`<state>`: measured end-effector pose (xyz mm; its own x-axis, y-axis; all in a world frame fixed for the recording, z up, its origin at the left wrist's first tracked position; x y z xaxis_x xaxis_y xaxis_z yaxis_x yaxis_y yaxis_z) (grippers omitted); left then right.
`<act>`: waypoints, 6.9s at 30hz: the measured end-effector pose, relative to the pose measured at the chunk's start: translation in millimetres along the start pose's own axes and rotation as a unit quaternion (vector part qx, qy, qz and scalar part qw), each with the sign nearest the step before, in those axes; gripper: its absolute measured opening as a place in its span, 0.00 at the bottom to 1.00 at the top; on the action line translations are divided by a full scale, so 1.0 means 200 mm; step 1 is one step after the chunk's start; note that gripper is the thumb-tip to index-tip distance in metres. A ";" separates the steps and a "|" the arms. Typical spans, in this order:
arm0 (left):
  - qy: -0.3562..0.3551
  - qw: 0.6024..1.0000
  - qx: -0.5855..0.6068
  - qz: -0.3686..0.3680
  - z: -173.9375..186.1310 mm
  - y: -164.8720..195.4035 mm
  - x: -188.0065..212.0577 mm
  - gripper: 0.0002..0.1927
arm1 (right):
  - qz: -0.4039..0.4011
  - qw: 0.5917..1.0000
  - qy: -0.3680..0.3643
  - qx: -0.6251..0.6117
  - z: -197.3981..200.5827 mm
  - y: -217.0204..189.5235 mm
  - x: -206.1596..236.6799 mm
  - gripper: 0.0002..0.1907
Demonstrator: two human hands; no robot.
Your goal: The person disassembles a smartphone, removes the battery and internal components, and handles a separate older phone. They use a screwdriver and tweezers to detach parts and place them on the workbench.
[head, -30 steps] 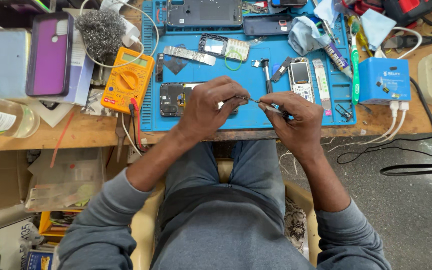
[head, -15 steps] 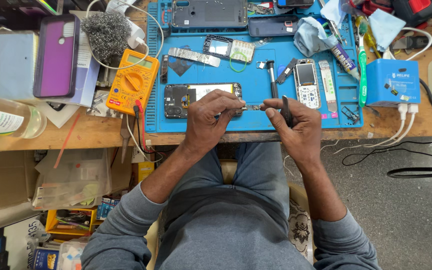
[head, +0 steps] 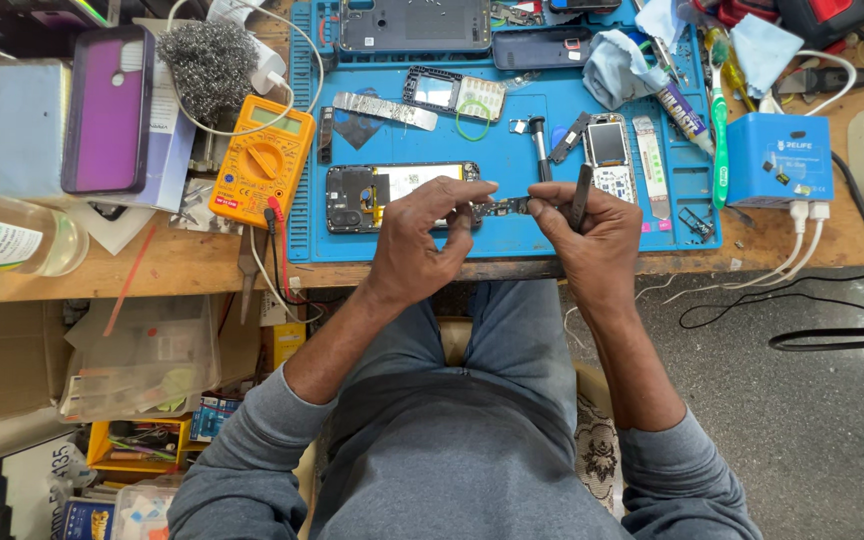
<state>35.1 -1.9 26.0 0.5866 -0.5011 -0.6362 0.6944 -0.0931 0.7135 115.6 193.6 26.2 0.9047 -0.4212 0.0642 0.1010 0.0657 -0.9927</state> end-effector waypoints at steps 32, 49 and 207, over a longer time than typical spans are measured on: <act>0.059 0.961 0.197 0.187 -0.11 -0.06 0.05 0.20 | 0.223 0.947 0.071 0.218 -0.13 -0.03 0.05 0.09; 0.040 0.973 0.148 0.172 -0.12 -0.03 0.05 0.23 | 0.186 0.953 0.044 0.233 -0.11 -0.05 0.05 0.06; -0.089 0.789 -0.554 0.251 1.33 -0.12 0.01 0.24 | 0.174 0.736 0.075 0.649 -0.05 -0.01 -0.27 0.17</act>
<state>-90.2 -229.7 85.9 0.9046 -0.3572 -0.2326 0.3886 0.9153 0.1058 61.5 207.3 23.6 0.9230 -0.2637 -0.2801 0.2733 0.9619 -0.0051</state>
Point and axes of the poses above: each hand's wrist, its own x-axis away from the middle knuckle, its own z-axis out of the back of the hand, y = z × x, the point moved 1 cm from there along -x, towards the middle knuckle, and after that the axes turned 11 degrees about -z, right-handed, at the moved point
